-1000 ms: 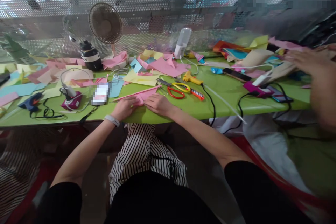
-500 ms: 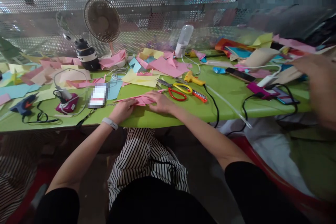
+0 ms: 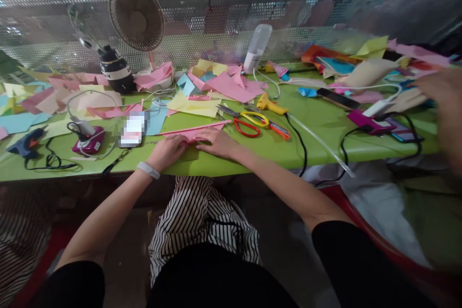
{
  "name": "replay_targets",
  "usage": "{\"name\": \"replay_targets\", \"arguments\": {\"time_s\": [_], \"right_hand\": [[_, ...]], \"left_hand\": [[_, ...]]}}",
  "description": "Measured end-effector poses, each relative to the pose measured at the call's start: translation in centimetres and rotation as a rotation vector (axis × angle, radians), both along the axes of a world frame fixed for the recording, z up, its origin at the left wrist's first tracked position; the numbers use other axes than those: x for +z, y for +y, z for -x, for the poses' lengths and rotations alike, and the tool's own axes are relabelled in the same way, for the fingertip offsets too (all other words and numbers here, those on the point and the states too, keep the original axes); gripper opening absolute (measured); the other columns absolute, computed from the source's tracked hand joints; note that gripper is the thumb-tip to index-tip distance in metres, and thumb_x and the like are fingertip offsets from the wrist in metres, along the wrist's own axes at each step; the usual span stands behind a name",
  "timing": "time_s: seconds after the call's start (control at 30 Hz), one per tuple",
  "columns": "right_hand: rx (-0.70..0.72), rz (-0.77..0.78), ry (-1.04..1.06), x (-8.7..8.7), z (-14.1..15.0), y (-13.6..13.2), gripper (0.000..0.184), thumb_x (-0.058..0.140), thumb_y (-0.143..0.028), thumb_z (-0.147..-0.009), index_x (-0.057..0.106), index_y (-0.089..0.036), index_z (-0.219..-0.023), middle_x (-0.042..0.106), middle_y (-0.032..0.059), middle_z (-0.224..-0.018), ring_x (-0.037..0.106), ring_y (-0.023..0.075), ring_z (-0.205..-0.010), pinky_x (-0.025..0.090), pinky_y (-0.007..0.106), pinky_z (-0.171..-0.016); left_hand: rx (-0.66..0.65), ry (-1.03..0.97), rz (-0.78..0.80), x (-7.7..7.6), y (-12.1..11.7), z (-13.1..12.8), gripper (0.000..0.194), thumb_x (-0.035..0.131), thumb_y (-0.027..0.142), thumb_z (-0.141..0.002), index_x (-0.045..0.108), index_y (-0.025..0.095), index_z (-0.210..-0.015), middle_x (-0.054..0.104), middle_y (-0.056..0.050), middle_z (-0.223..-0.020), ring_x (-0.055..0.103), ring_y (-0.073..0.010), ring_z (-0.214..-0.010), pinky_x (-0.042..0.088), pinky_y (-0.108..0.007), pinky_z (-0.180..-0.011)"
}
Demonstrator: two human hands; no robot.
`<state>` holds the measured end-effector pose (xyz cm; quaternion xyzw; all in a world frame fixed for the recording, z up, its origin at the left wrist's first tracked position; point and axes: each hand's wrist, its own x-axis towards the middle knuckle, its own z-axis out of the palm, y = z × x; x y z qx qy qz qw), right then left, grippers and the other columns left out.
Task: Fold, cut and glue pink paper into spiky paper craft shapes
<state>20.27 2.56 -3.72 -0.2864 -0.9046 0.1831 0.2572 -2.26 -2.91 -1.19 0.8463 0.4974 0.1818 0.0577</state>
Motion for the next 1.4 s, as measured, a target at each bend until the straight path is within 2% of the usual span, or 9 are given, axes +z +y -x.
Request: {"name": "replay_targets", "arguments": {"time_s": [0.13, 0.3, 0.43, 0.67, 0.83, 0.93, 1.1, 1.27, 1.4], "right_hand": [[-0.020, 0.217, 0.173, 0.0, 0.5, 0.5, 0.017, 0.067, -0.031, -0.089, 0.078, -0.022, -0.098, 0.075, 0.0069, -0.104, 0.067, 0.0214, -0.098, 0.049, 0.038, -0.092], [-0.133, 0.425, 0.283, 0.1, 1.5, 0.8, 0.016, 0.069, -0.031, -0.085, 0.077, -0.017, -0.088, 0.074, 0.0069, -0.091, 0.066, 0.0196, -0.084, 0.049, 0.033, -0.079], [-0.149, 0.466, 0.316, 0.2, 2.3, 0.8, 0.023, 0.069, -0.036, -0.083, 0.075, -0.015, -0.089, 0.073, 0.0068, -0.089, 0.063, 0.0174, -0.078, 0.047, 0.030, -0.073], [-0.098, 0.607, 0.383, 0.3, 3.0, 1.5, 0.040, 0.066, -0.054, -0.080, 0.069, -0.015, -0.080, 0.063, 0.0006, -0.069, 0.053, 0.0128, -0.064, 0.041, 0.026, -0.063], [-0.129, 0.576, 0.376, 0.5, 3.1, 1.5, 0.053, 0.059, -0.067, -0.081, 0.062, -0.016, -0.068, 0.054, -0.0024, -0.060, 0.045, 0.0109, -0.058, 0.036, 0.026, -0.058], [-0.134, 0.566, 0.369, 0.7, 3.0, 1.5, 0.053, 0.058, -0.068, -0.082, 0.061, -0.017, -0.068, 0.056, -0.0017, -0.061, 0.047, 0.0113, -0.058, 0.038, 0.026, -0.059], [-0.192, 0.545, 0.318, 0.9, 2.8, 1.9, 0.044, 0.065, -0.059, -0.081, 0.064, -0.015, -0.072, 0.063, 0.0003, -0.064, 0.052, 0.0121, -0.059, 0.039, 0.025, -0.059], [-0.334, 0.362, 0.146, 0.6, 3.0, 2.4, 0.032, 0.066, -0.045, -0.086, 0.067, -0.016, -0.072, 0.064, 0.0007, -0.062, 0.053, 0.0131, -0.058, 0.033, 0.025, -0.054], [-0.422, 0.255, 0.075, 0.6, 3.2, 2.2, 0.016, 0.069, -0.033, -0.085, 0.071, -0.017, -0.082, 0.072, 0.0044, -0.077, 0.062, 0.0168, -0.069, 0.038, 0.027, -0.058]], "left_hand": [[0.027, -0.004, -0.004, 0.1, -0.1, -0.1, 0.023, 0.046, 0.030, -0.098, 0.066, 0.019, -0.104, 0.074, -0.008, -0.099, 0.070, -0.0208, -0.087, 0.053, -0.032, -0.077], [0.062, -0.063, 0.006, -0.1, 0.6, -0.2, 0.025, 0.045, 0.032, -0.098, 0.066, 0.019, -0.095, 0.073, -0.008, -0.099, 0.067, -0.0225, -0.092, 0.051, -0.035, -0.083], [0.042, -0.079, 0.014, -0.1, 1.2, -0.4, 0.027, 0.043, 0.031, -0.099, 0.066, 0.018, -0.091, 0.070, -0.009, -0.098, 0.065, -0.0223, -0.090, 0.050, -0.036, -0.085], [0.038, -0.071, 0.027, -0.1, 1.4, -0.4, 0.024, 0.045, 0.028, -0.097, 0.066, 0.018, -0.091, 0.068, -0.008, -0.095, 0.064, -0.0212, -0.090, 0.050, -0.035, -0.085], [0.038, -0.068, 0.031, -0.2, 1.4, -0.4, 0.019, 0.050, 0.026, -0.094, 0.065, 0.018, -0.087, 0.067, -0.008, -0.092, 0.063, -0.0212, -0.087, 0.050, -0.034, -0.083], [0.059, -0.081, 0.045, -0.2, 1.4, -0.5, 0.020, 0.049, 0.026, -0.094, 0.065, 0.017, -0.086, 0.066, -0.009, -0.091, 0.063, -0.0221, -0.088, 0.049, -0.034, -0.082], [0.141, -0.121, 0.100, 0.1, 1.8, -0.8, 0.022, 0.052, 0.032, -0.093, 0.067, 0.018, -0.086, 0.066, -0.007, -0.087, 0.063, -0.0218, -0.085, 0.049, -0.033, -0.078], [0.224, -0.104, 0.077, 0.2, 2.2, -1.1, 0.022, 0.055, 0.033, -0.090, 0.066, 0.018, -0.080, 0.066, -0.008, -0.092, 0.063, -0.0216, -0.083, 0.050, -0.034, -0.080], [0.277, -0.070, 0.048, -0.2, 2.4, -1.4, 0.021, 0.055, 0.031, -0.089, 0.065, 0.018, -0.075, 0.065, -0.009, -0.093, 0.063, -0.0221, -0.084, 0.051, -0.034, -0.082]]}}
